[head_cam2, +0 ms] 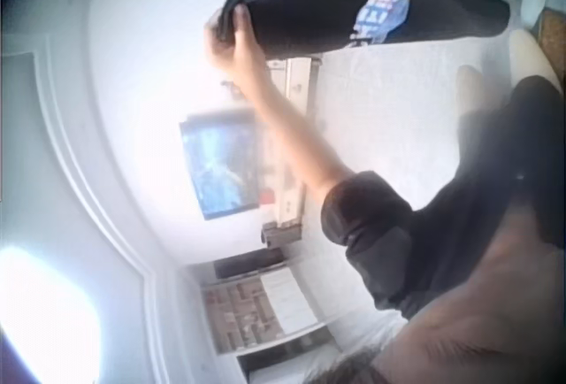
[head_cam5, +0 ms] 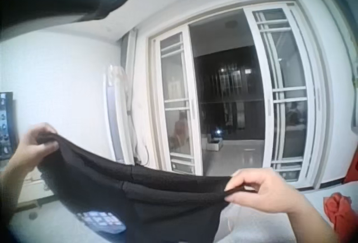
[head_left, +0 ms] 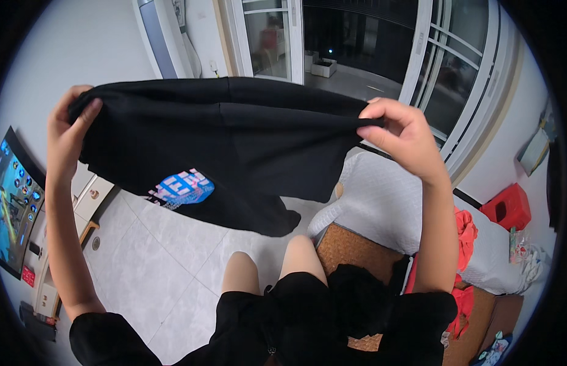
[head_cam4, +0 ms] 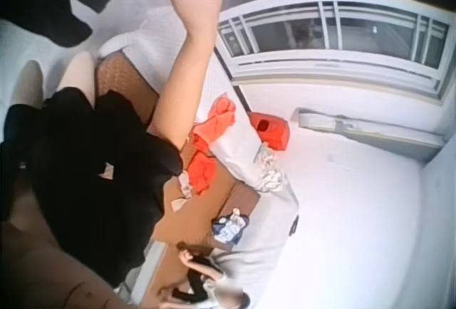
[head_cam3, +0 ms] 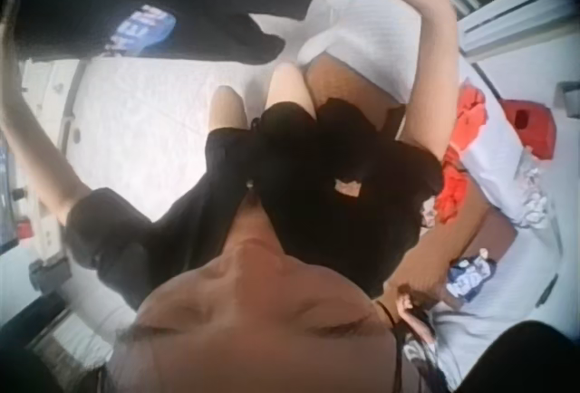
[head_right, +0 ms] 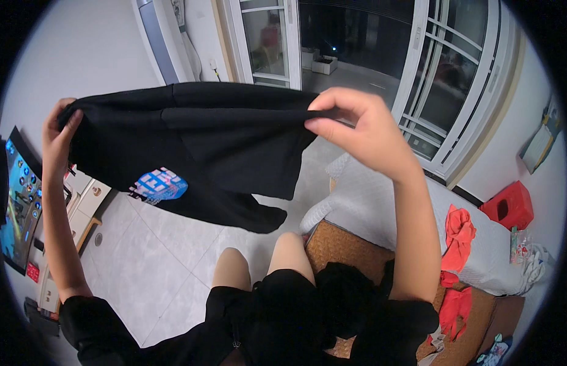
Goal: The person sits on a woven mat on the floor and folds several pieces of clothing by hand. They handle a black pair of shorts, a red t-shirt, and a black t-shirt, smoothing and folding each item into a neat stack.
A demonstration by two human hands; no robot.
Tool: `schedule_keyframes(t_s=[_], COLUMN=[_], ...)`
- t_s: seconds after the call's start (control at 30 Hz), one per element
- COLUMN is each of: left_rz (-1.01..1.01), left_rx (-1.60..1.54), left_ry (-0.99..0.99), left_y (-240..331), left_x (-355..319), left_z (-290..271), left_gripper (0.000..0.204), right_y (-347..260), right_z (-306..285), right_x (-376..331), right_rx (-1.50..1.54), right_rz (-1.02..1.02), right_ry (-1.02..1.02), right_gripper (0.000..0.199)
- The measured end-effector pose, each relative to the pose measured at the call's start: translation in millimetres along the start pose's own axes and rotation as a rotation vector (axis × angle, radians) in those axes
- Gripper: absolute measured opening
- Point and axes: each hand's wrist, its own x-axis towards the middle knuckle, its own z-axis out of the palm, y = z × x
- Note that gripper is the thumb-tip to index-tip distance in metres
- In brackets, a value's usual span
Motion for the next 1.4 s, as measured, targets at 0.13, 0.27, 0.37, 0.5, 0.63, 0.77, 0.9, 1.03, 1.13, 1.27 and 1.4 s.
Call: schedule_keyframes(t_s=[0.13,0.27,0.37,0.5,0.63,0.77,0.9,1.03,1.13,1.27,1.4], left_rz=[-0.070,-0.053,-0.032,-0.033,-0.139,-0.108,0.014,0.070,-0.146,-0.542,-0.529], left_rx=[-0.259,-0.162,-0.106,-0.005,0.055,-0.112,-0.203,-0.079,-0.158,-0.305,-0.467], left_ry=[-0.036,-0.050,-0.095,-0.205,-0.178,-0.163,-0.310,-0.747,-1.051,-1.623,-2.187], left_y=[17.6,21.7,18.5,-32.2,-61.5,-60.2,-45.8,-36.9,-59.1,-78.5,-91.7], left_x=[10.8,27.9,51.1,72.9,76.7,78.7,20.9,-89.5,-189.7,-292.8,-352.9], left_z=[-15.9,-15.9,-4.8,29.8,86.2,75.4,44.3,42.8,74.3,100.6,118.1], left_gripper=[0.015,0.018,0.017,0.016,0.015,0.015,0.011,0.008,0.020,0.021,0.023], right_y=[-6.3,-21.7,-14.5,30.0,86.5,78.9,15.3,23.4,59.9,83.1,74.1], right_z=[-7.7,-27.2,-26.6,-14.1,-1.8,-16.1,-18.9,32.0,90.4,144.9,165.1], right_x=[3.5,9.1,31.8,52.8,67.6,74.0,12.4,-90.0,-171.6,-254.4,-274.3], right_rx=[0.280,0.484,-0.119,0.055,0.298,0.418,0.271,0.163,0.157,0.556,0.727], right_rz=[0.160,0.057,0.214,0.359,0.368,0.119,0.189,0.440,0.579,1.075,1.271], right_ry=[-0.056,-0.151,0.095,0.258,0.348,0.424,0.275,-0.219,-0.497,-0.728,-1.001], right_gripper=[0.014,0.019,0.023,0.028,0.022,0.023,0.022,0.017,0.016,0.019,0.024])
